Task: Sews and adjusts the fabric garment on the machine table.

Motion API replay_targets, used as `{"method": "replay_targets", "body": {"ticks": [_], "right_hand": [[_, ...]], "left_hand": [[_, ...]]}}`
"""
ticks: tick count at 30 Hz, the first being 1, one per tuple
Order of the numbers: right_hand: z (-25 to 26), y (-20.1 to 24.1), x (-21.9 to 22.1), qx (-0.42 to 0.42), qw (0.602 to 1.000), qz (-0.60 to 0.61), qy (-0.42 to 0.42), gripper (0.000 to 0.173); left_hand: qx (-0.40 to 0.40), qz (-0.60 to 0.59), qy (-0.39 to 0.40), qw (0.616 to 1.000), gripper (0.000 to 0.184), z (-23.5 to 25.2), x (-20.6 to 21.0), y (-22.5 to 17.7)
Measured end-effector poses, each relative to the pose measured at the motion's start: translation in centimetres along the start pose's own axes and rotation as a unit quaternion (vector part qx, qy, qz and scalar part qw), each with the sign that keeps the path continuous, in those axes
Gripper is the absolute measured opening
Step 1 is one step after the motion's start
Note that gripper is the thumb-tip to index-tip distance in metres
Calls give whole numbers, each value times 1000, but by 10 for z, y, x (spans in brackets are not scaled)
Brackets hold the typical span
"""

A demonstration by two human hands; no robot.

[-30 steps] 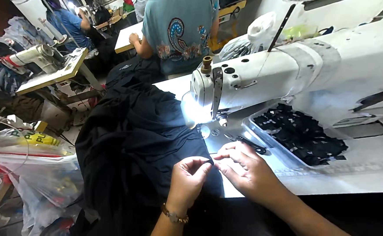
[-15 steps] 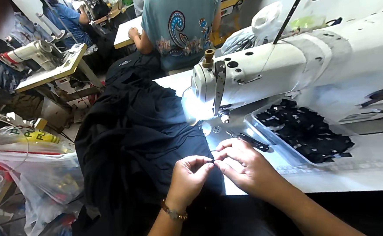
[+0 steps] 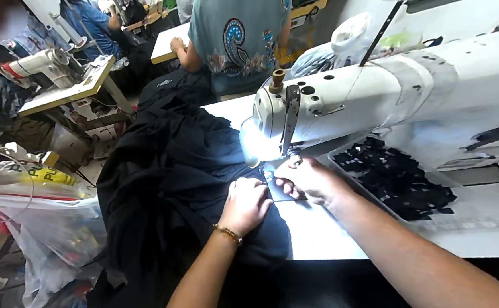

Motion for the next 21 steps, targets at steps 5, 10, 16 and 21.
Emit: {"method": "replay_targets", "body": {"ticks": [5,10,16,21], "right_hand": [[22,-13,18,53,990,-125,28,16],[26,-13,20,65,980,-187,28,20],[29,-12,22,49,970,-236,26,26],[27,-7,22,-28,952,-303,19,25]], "left_hand": [[-23,-9,-48,999,34,-13,1,4],[-55,-30,-28,998,46,-13,-1,6],[-36,44,44,997,54,-11,11,0],[-61,98,89,989,56,-13,13,0]]}}
Point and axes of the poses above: each hand's wrist, its own z-axis towards the middle knuckle, its own x-axis out of the palm, y = z × x, the point moved 9 cm from there along z, towards the middle knuckle, and after that the axes turned 13 degrees about z, right-handed, at the moved point
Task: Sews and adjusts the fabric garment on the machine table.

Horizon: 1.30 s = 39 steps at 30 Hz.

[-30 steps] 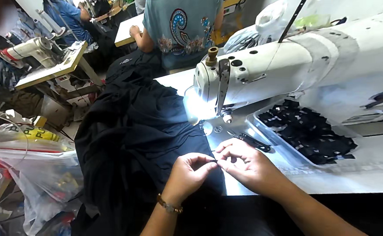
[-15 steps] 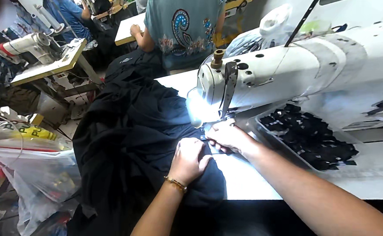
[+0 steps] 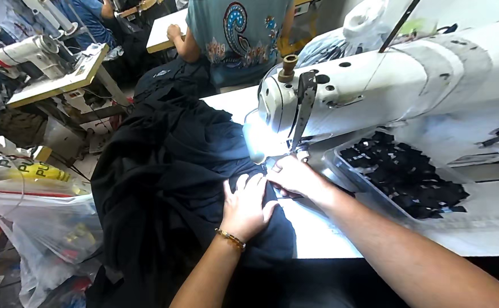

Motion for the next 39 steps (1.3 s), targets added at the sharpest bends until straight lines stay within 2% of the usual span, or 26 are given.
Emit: {"method": "replay_targets", "body": {"ticks": [3,5,7,12,18,26,30,34,36,39], "right_hand": [[-25,11,-6,-165,982,-42,-75,14],[-44,12,-1,-299,943,-82,-121,19],[-56,7,5,-371,909,-107,-153,23],[-65,3,12,-346,905,-194,-156,28],[-64,10,14,-313,905,-252,-140,29],[-56,13,10,-303,908,-227,-179,26],[-70,4,0,-353,902,-177,-176,29],[-101,-7,-44,-391,899,-122,-153,35],[-118,-11,-88,-384,901,-111,-169,38],[-127,-40,-182,-387,881,-83,-261,45]], "left_hand": [[-7,3,10,1000,56,0,1,1],[-4,-6,4,1000,55,0,1,1],[-1,-16,11,1000,55,0,2,2],[5,-47,41,998,55,-4,5,5],[2,-63,21,998,53,-4,5,8],[-3,-74,85,994,53,18,6,19],[-12,-81,111,990,55,39,13,31],[-28,-76,135,988,57,48,17,33],[-30,-69,140,987,57,48,18,33],[-38,-63,159,985,57,46,15,29]]}}
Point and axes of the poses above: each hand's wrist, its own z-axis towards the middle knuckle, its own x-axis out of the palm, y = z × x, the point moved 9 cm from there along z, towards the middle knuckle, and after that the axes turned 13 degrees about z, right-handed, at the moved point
